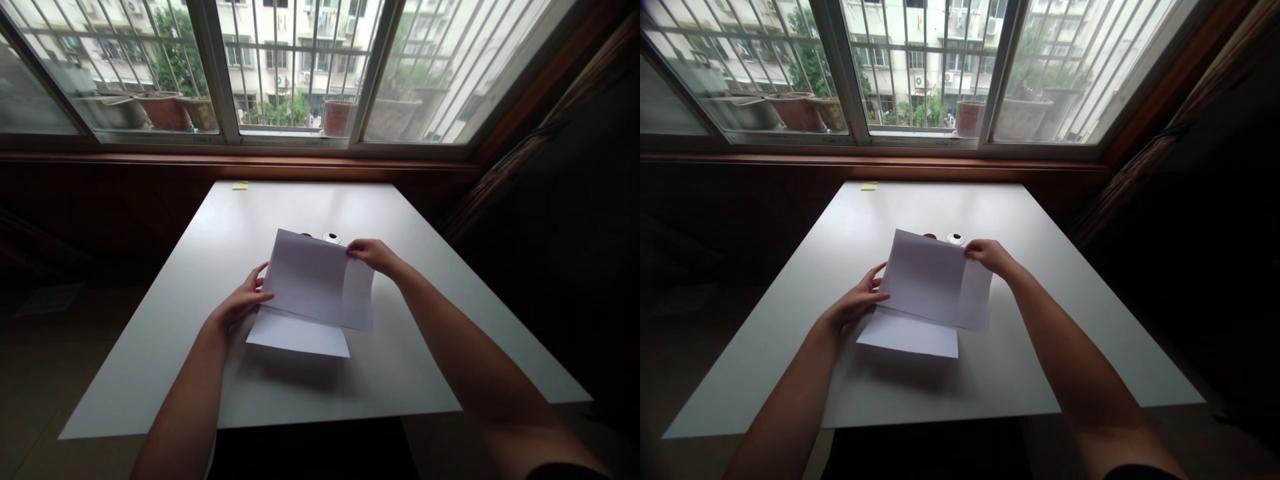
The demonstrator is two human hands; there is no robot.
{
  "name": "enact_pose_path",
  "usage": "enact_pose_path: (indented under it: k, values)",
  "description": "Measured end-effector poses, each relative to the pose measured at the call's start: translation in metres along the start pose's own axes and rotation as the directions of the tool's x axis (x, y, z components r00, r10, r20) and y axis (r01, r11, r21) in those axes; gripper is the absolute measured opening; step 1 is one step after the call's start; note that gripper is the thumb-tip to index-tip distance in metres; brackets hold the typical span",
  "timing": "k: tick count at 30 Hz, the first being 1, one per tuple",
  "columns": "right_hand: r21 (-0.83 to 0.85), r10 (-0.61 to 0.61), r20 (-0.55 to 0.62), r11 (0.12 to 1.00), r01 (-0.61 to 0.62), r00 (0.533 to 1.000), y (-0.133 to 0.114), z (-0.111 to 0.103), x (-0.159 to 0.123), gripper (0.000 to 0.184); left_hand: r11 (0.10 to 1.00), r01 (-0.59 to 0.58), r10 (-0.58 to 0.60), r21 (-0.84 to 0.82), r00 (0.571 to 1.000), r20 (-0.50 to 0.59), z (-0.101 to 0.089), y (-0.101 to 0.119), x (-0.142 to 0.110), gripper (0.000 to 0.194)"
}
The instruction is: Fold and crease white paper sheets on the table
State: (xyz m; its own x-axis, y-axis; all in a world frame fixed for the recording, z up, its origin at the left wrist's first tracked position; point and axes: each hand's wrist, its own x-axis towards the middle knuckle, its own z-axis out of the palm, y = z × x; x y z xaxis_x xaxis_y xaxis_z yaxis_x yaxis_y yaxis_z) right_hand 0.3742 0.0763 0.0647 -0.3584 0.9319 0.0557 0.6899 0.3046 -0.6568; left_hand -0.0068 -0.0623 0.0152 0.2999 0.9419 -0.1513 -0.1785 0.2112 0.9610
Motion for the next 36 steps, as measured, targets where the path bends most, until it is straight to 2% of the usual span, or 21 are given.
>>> enact_pose_path:
  k: [4, 10, 16, 20, 25, 30, 36]
  values:
    - [0.039, 0.042, -0.053, 0.998, -0.040, 0.998, 0.008, -0.005, -0.003, 0.026, 0.999, 0.020, -0.022, 0.049, 0.999, 0.035, -0.004, 0.000, -0.005, 0.101]
    - [0.104, 0.069, -0.056, 0.993, -0.063, 0.996, 0.018, -0.006, -0.009, 0.029, 0.990, -0.013, 0.015, 0.139, 1.000, -0.012, -0.005, -0.005, -0.002, 0.096]
    - [0.272, 0.141, 0.005, 0.953, -0.137, 0.990, 0.024, -0.005, -0.013, 0.051, 0.966, -0.079, 0.108, 0.248, 0.988, -0.106, -0.005, -0.006, 0.003, 0.089]
    - [0.318, 0.159, 0.074, 0.932, -0.174, 0.985, 0.024, -0.007, -0.015, 0.057, 0.958, -0.121, 0.152, 0.261, 0.983, -0.103, -0.007, -0.006, 0.006, 0.082]
    - [0.313, 0.138, 0.133, 0.934, -0.174, 0.981, 0.026, -0.010, -0.017, 0.055, 0.960, -0.122, 0.147, 0.252, 0.986, -0.081, -0.009, -0.006, 0.005, 0.083]
    - [0.264, 0.120, 0.138, 0.952, -0.154, 0.983, 0.030, -0.011, -0.016, 0.054, 0.939, -0.148, 0.173, 0.310, 0.983, -0.053, -0.009, -0.005, 0.002, 0.070]
    - [0.202, 0.102, 0.157, 0.970, -0.133, 0.982, 0.027, -0.011, -0.016, 0.057, 0.924, -0.179, 0.202, 0.338, 0.979, -0.034, -0.008, -0.006, 0.003, 0.067]
